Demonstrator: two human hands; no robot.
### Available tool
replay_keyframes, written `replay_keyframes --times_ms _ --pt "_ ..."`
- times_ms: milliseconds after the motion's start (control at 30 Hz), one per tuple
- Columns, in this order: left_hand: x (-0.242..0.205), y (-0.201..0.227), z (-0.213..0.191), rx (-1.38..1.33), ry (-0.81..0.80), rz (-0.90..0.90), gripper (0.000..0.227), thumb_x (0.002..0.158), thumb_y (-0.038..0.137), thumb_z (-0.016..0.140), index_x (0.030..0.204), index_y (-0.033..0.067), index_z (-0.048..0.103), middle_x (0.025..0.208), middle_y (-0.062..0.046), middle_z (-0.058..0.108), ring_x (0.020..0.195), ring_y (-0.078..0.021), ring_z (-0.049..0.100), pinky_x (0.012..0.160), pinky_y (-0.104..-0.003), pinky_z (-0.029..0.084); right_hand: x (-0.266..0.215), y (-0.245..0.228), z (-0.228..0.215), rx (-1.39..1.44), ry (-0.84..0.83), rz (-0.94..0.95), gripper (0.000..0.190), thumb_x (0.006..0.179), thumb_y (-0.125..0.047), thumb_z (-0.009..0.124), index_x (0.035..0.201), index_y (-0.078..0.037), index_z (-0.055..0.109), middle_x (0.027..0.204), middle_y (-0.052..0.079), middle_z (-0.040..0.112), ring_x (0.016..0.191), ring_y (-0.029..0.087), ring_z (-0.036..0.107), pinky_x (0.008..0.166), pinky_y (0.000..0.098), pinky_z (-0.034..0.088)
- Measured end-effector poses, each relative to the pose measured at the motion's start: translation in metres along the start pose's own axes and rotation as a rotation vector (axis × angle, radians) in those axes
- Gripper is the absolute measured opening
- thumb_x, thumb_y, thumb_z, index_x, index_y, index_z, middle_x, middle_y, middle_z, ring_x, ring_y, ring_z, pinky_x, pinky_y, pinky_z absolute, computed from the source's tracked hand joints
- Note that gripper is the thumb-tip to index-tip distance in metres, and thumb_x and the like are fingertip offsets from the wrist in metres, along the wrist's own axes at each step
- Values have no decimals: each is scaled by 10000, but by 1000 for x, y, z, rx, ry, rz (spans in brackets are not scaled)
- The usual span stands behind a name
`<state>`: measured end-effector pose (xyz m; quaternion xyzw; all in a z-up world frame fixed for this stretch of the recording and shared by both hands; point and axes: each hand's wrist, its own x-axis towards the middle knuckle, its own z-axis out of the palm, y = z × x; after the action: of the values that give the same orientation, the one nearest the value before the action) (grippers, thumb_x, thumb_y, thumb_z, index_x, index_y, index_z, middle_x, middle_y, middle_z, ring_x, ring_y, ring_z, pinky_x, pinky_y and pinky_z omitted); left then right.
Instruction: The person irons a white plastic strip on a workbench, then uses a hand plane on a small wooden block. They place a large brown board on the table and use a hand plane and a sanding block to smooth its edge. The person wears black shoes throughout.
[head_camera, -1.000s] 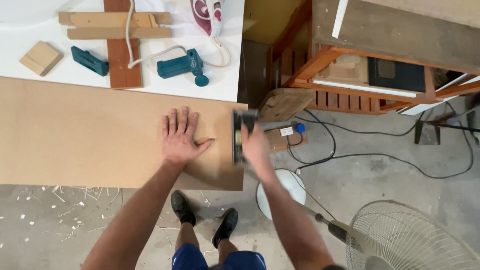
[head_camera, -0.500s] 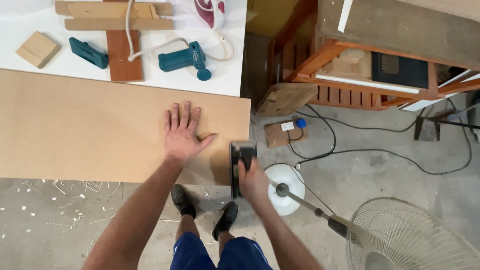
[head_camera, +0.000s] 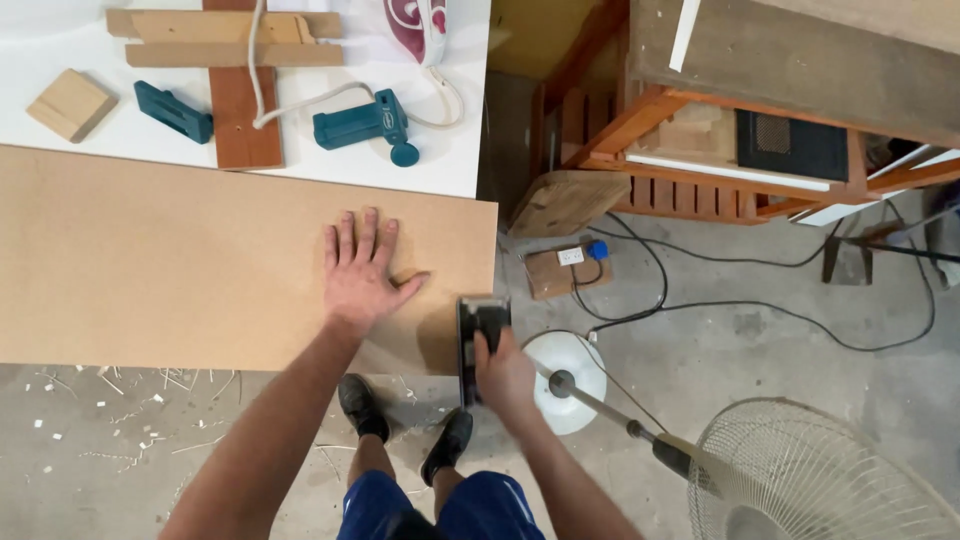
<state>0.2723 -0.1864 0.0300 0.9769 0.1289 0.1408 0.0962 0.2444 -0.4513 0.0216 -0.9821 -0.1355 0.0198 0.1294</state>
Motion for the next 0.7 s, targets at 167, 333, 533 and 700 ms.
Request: replay_keyframes --times_ms 167,333,533,700 --pt "2 1 1 26 23 10 979 735 851 586 1513 257 572 1616 -86 476 1504 -414 365 1268 -590 181 197 -25 -36 317 -258 175 575 1062 -512 376 1225 24 509 968 236 711 891 378 731 705 482 595" --pt "-3 2 2 -32 31 -2 971 726 827 611 1505 249 572 1621 -89 469 1511 -421 349 1278 -597 154 37 -22 -54 372 -190 228 469 1055 -439 489 1069 6 636 931 298 701 961 464 698 781 555 564" --pt "2 1 3 -27 -8 -19 993 731 860 557 1518 254 554 1626 -83 460 1517 -417 335 1285 -590 139 142 -23 -34 305 -126 114 416 1068 -378 477 1013 -8 659 837 206 702 829 372 733 645 431 574" --pt "1 0 2 -24 68 6 961 720 819 620 1497 254 582 1602 -87 487 1486 -426 380 1264 -597 184 117 -49 -78 360 -248 184 504 1069 -429 412 1121 19 638 923 246 710 926 403 727 725 480 596"
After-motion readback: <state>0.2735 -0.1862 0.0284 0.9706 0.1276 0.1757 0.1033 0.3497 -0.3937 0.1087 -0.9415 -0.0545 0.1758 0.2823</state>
